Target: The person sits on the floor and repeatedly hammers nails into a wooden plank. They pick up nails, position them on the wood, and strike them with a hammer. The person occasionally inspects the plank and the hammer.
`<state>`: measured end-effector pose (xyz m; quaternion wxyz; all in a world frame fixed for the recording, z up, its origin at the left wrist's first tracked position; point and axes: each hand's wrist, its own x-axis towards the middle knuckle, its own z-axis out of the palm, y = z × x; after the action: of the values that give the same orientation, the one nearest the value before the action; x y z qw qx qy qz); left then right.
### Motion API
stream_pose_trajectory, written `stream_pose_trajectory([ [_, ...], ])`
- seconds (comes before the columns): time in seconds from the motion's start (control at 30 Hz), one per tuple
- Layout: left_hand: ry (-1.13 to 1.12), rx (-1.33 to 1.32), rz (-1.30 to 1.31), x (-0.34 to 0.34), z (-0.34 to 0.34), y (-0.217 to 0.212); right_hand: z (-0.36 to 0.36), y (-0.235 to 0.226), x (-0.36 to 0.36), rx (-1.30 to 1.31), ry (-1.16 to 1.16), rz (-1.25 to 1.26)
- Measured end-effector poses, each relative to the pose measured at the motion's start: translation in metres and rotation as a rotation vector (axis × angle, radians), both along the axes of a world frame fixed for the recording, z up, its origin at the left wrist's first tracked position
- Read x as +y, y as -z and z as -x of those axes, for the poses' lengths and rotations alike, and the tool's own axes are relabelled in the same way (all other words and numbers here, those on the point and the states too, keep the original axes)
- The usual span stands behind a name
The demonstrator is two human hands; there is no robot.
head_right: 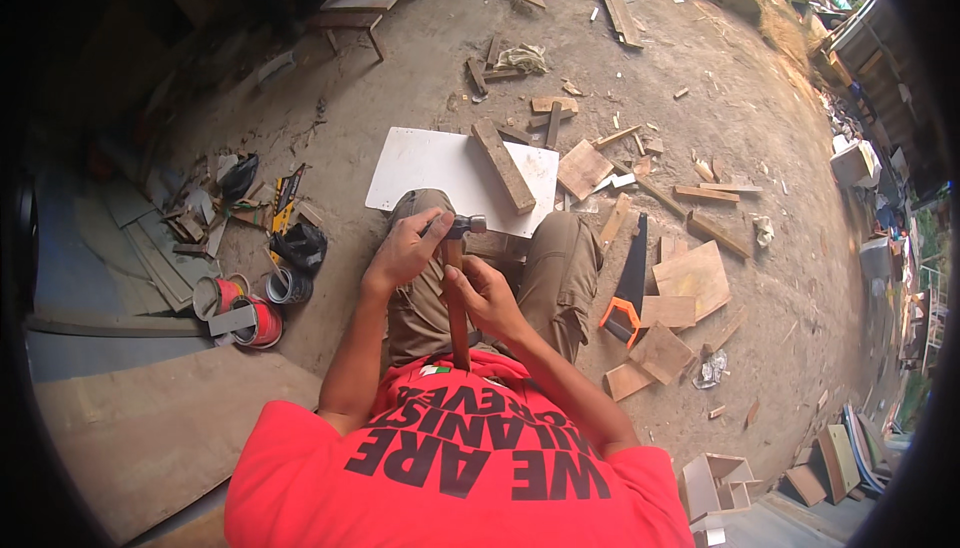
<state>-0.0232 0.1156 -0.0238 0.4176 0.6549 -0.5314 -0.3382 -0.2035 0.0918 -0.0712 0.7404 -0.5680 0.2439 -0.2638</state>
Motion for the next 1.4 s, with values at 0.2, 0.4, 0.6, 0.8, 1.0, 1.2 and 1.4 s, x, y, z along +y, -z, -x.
stream_pose_trajectory([
  [0.2,0.016,0.010,0.169,-0.006,-0.004,-0.037,-0.012,-0.022,-0.010,-0.026,0.014,0.119],
  [0.4,0.048,-0.026,0.146,-0.018,0.001,-0.078,-0.026,-0.027,-0.046,-0.141,0.104,0.346],
  [0.6,0.081,-0.205,0.399,-0.057,-0.006,-0.038,-0.033,0.004,-0.110,-0.011,0.150,0.722],
  [0.8,0.051,-0.127,0.407,-0.087,-0.007,0.016,-0.039,0.059,-0.164,-0.079,0.091,0.875],
  [1.0,0.022,-0.025,0.199,-0.096,-0.009,0.012,-0.024,0.040,-0.179,-0.014,-0.026,0.666],
  [1.2,-0.017,-0.067,0.167,-0.099,0.000,0.007,-0.002,-0.032,-0.191,-0.163,0.063,0.589],
  [1.4,-0.057,-0.048,0.143,-0.100,0.003,0.013,-0.017,-0.040,-0.182,-0.070,0.090,0.826],
])
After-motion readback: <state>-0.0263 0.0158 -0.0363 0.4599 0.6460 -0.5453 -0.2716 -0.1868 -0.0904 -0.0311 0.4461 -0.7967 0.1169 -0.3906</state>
